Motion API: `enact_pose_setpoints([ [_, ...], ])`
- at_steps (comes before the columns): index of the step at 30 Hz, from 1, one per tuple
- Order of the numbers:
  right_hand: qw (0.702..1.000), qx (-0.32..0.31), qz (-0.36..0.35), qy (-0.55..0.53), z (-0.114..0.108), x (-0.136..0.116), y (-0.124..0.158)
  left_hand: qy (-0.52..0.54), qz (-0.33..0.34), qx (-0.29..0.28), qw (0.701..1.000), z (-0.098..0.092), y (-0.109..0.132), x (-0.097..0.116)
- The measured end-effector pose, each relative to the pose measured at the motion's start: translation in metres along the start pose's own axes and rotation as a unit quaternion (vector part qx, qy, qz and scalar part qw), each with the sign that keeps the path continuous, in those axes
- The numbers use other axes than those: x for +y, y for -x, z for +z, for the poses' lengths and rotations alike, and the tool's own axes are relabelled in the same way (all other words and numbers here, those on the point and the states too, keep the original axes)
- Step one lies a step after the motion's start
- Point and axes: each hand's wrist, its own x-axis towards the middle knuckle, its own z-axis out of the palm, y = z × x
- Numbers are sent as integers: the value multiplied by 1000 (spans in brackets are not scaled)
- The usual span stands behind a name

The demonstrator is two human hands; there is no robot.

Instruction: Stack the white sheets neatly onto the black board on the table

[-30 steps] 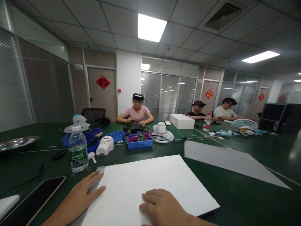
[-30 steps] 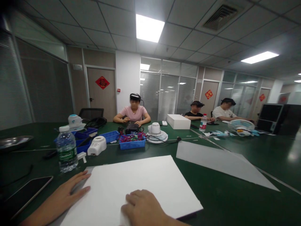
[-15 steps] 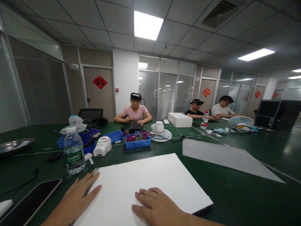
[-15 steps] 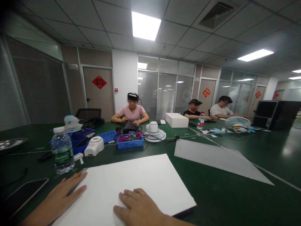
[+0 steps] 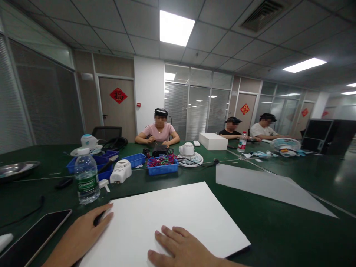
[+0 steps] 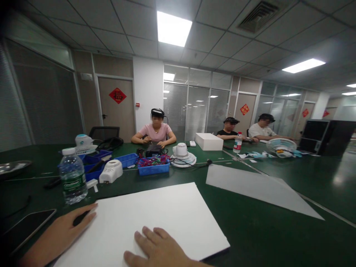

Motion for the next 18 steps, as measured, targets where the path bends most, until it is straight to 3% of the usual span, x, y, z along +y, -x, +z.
enact_pose_setpoints([
  [4,994,0,55,-90,-30,10,5,-25,22,10,999,4,-2,-2],
  [7,975,24,221,-25,-53,53,18,-29,6,6,1000,5,-3,-3],
  [9,935,23,351,52,-61,95,38,-21,-8,-5,1000,4,-3,-3],
  [13,855,12,510,93,-68,169,96,-9,-16,-14,1000,2,-2,-3],
  [16,805,-21,585,95,-68,194,130,-14,-4,-13,1000,3,-1,-3],
  [18,792,-38,601,101,-65,199,137,-19,-2,-16,1000,4,0,-4],
])
